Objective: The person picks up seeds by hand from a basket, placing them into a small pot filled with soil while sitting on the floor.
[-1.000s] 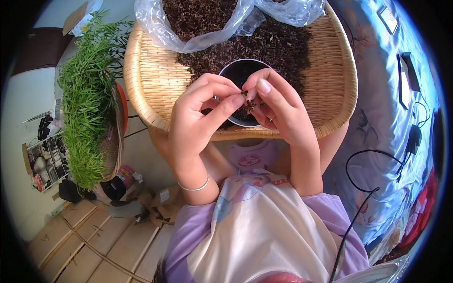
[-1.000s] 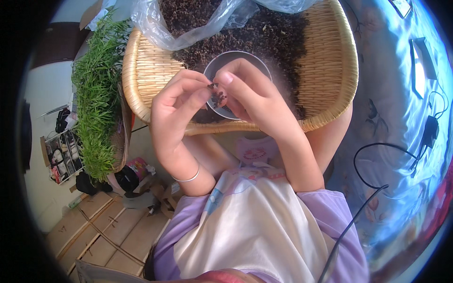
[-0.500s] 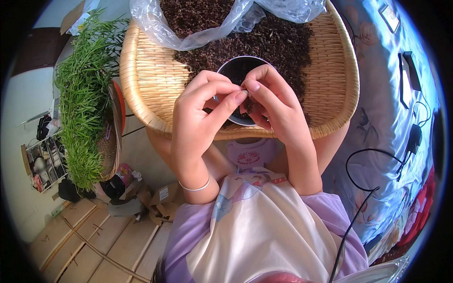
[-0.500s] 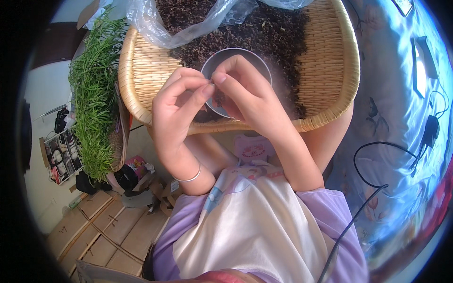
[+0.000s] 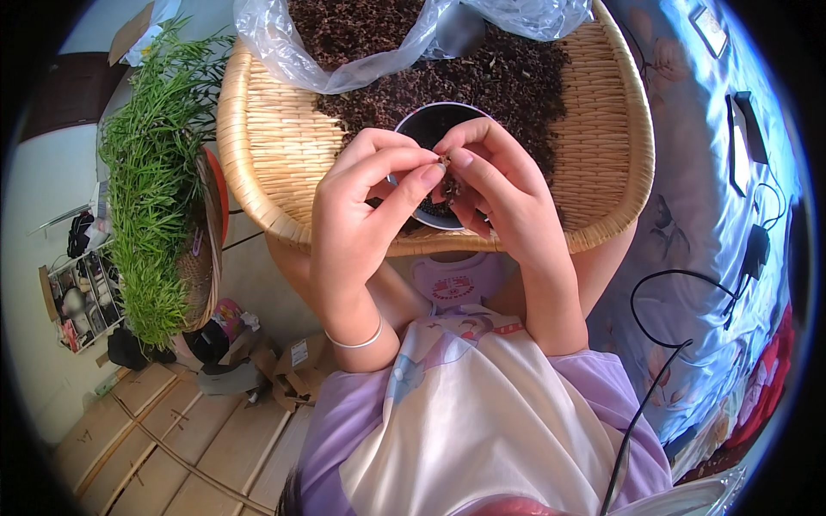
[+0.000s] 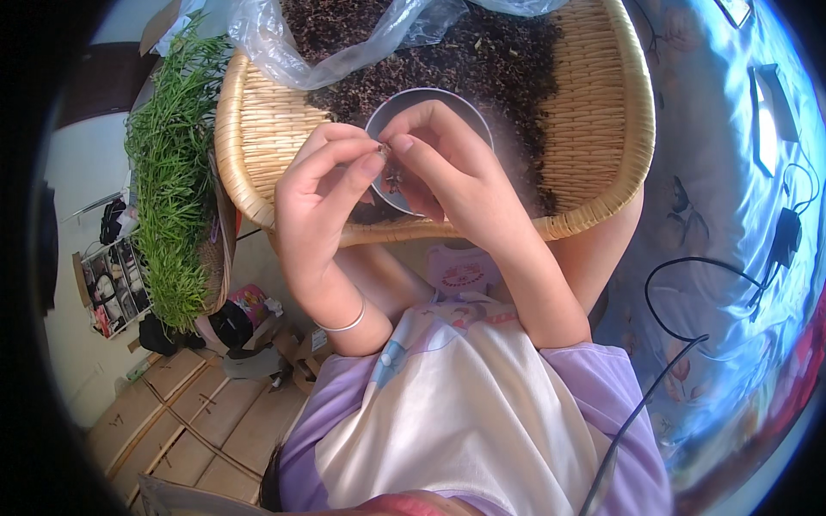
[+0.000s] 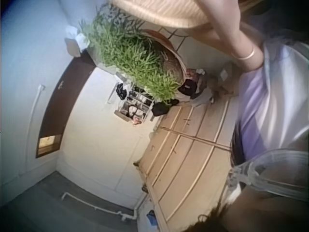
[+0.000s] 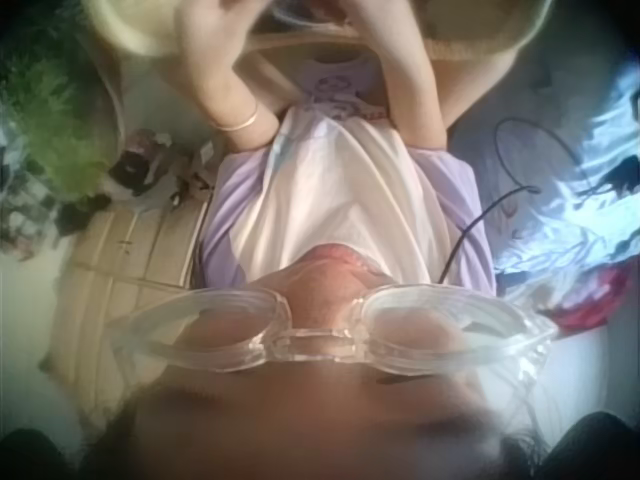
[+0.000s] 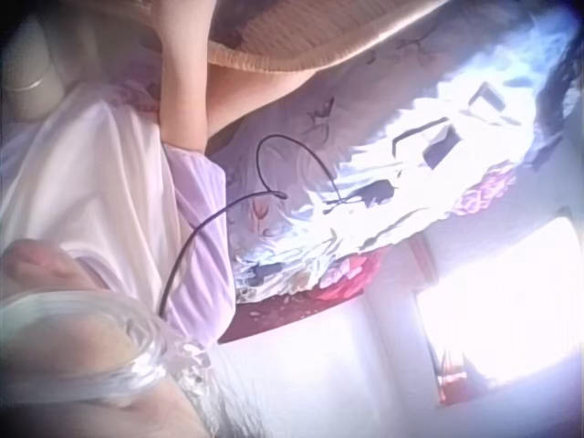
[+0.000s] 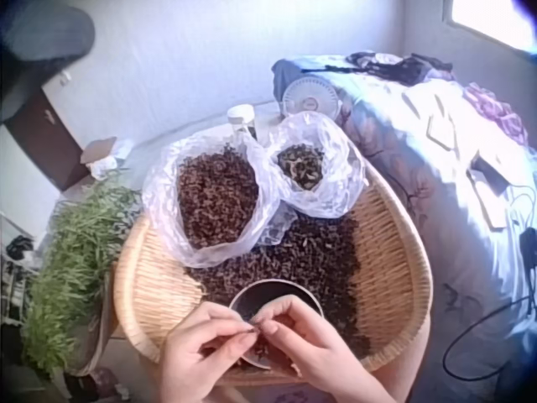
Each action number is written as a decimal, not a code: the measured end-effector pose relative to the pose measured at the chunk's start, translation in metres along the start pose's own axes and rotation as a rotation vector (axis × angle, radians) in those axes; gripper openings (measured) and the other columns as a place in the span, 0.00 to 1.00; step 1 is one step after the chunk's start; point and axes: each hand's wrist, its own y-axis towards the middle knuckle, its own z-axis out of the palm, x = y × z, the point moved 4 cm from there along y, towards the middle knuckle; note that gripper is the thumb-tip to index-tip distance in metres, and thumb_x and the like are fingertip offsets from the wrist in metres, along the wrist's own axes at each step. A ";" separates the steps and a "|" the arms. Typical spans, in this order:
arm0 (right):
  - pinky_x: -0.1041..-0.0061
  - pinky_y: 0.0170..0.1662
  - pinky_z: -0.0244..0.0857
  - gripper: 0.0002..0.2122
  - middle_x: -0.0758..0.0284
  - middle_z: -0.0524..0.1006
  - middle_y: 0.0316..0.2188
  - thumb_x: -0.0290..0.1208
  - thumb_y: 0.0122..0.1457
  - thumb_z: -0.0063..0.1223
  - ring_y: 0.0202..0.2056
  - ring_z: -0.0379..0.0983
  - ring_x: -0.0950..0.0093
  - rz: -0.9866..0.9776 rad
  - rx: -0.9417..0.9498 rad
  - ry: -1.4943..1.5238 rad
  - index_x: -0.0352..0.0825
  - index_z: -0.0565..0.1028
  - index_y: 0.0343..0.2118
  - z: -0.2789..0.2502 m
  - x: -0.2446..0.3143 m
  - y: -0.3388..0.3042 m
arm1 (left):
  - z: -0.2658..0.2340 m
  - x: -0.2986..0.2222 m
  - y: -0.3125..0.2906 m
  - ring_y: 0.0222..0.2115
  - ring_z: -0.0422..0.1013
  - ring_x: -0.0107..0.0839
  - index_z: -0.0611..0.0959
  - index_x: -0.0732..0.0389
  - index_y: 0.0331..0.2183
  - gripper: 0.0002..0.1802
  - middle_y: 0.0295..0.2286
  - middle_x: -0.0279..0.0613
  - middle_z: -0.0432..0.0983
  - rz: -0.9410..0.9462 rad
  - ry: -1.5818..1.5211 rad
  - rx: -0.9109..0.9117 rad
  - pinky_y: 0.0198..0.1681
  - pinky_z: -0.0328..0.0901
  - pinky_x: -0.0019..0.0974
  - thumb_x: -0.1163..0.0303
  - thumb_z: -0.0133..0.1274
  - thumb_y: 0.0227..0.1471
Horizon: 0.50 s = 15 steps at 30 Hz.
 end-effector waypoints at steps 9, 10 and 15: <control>0.87 0.17 0.55 0.11 0.70 0.71 0.25 0.35 0.64 0.42 0.20 0.66 0.85 -0.021 0.004 0.037 0.31 0.70 0.39 -0.002 -0.002 0.002 | 0.000 0.000 0.000 0.28 0.72 0.23 0.80 0.71 0.33 0.07 0.32 0.39 0.71 -0.021 -0.026 -0.002 0.28 0.66 0.22 0.76 0.55 0.52; 0.87 0.18 0.56 0.11 0.70 0.71 0.25 0.35 0.64 0.42 0.20 0.66 0.85 -0.015 0.019 0.054 0.31 0.70 0.39 -0.002 -0.001 0.002 | 0.000 0.000 0.000 0.28 0.72 0.23 0.80 0.71 0.33 0.07 0.33 0.39 0.71 -0.026 -0.036 -0.002 0.28 0.66 0.22 0.76 0.55 0.52; 0.84 0.23 0.62 0.10 0.68 0.72 0.30 0.32 0.63 0.44 0.26 0.69 0.82 0.006 0.064 0.143 0.30 0.69 0.41 0.000 -0.001 0.000 | -0.004 0.001 -0.001 0.30 0.71 0.21 0.80 0.70 0.34 0.08 0.34 0.38 0.71 -0.046 -0.101 -0.024 0.29 0.65 0.21 0.75 0.55 0.53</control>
